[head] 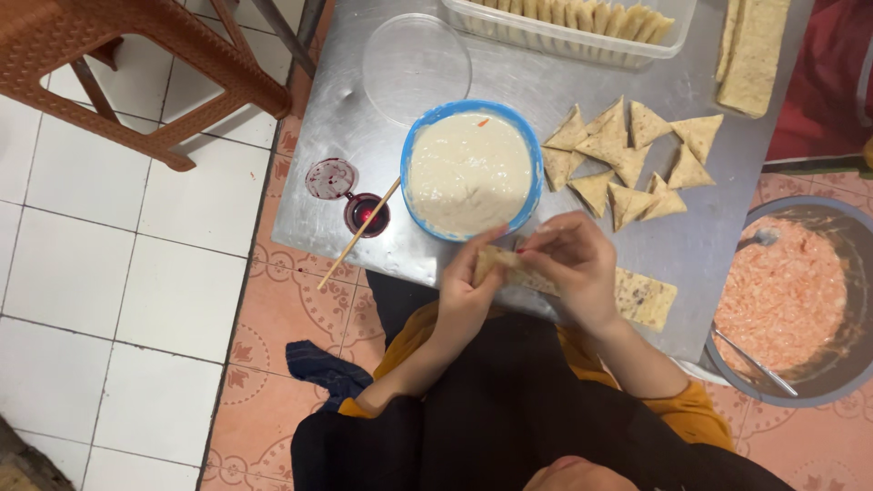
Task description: The person folds rectangular pastry sheets into triangular pockets, applies a white paste to the edges, scoops a pink filling into the center, and seals the pastry. The finished samosas are placed on a metal table next to a container of completed units.
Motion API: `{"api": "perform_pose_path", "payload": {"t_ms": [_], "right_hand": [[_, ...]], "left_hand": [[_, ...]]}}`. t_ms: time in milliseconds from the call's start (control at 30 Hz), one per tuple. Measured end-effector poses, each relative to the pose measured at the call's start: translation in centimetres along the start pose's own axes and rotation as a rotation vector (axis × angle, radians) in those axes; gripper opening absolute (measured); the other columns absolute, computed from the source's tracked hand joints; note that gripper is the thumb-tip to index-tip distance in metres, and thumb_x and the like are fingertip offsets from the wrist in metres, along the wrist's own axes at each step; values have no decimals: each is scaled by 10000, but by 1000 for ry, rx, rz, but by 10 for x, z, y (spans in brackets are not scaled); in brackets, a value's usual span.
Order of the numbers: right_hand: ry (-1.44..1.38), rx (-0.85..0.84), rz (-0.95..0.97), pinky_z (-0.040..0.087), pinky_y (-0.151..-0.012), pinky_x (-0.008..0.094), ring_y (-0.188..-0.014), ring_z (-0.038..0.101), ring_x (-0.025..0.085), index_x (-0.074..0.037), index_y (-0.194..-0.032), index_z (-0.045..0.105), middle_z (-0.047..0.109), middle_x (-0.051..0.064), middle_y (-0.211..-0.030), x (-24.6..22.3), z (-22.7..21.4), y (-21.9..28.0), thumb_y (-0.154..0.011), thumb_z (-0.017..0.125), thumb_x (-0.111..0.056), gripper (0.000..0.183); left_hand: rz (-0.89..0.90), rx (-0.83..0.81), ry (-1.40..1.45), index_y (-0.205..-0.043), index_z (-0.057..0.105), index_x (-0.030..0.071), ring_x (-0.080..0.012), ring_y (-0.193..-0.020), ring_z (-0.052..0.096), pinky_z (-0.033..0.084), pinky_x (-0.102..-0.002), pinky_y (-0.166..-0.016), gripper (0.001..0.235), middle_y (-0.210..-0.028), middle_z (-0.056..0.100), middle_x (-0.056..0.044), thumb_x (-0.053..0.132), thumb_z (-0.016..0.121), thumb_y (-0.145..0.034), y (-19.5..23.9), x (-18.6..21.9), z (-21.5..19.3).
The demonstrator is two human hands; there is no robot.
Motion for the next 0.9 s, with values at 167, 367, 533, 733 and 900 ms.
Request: {"api": "perform_pose_path", "payload": {"t_ms": [167, 367, 533, 733, 900], "right_hand": [[517, 44, -528, 635, -777, 298, -947, 777, 186, -12, -1111, 522, 751, 140, -953, -11, 38, 25, -900, 807, -10, 355], [797, -199, -656, 640, -804, 369, -959, 762, 276, -99, -1044, 576, 768, 198, -951, -25, 34, 33, -823, 697, 72, 304], [290, -36, -266, 591, -945, 318, -1048, 730, 238, 13, -1260, 494, 733, 169, -1093, -14, -18, 19, -901, 782, 23, 461], [678, -88, -278, 624, -792, 306, -947, 773, 220, -40, -1152, 602, 768, 138, -1017, -4, -26, 27, -845, 854, -90, 400], [609, -138, -193, 620, -794, 315, -901, 776, 203, -24, -1217, 635, 776, 124, -1027, -19, -33, 20, -828, 825, -158, 453]], "left_hand": [[272, -19, 407, -1668, 213, 73, -316, -1574, 391, 271, -421, -1369, 898, -1633, 422, -228, -138, 427, -821, -5, 18, 13], [34, 69, 454, -1663, 141, 97, -361, -1558, 317, 231, -472, -1327, 768, -1662, 299, -259, -111, 404, -972, -17, 18, 20], [-114, 56, 681, -1658, 149, 131, -364, -1528, 331, 284, -487, -1279, 770, -1646, 303, -236, -81, 447, -980, -18, 17, 19], [-258, 24, 768, -1657, 153, 103, -403, -1498, 361, 312, -497, -1255, 758, -1642, 301, -256, -66, 471, -990, -17, 10, 24], [-356, -24, 758, -1667, 58, 142, -385, -1480, 383, 362, -498, -1218, 848, -1673, 221, -247, -55, 508, -975, -19, 5, 24]]}}
Point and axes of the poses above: each hand's wrist, its own y-axis away from the middle knuckle, its own z-axis out of the palm, x = y × z, the point moved 4 cm from there along -y, towards the middle knuckle
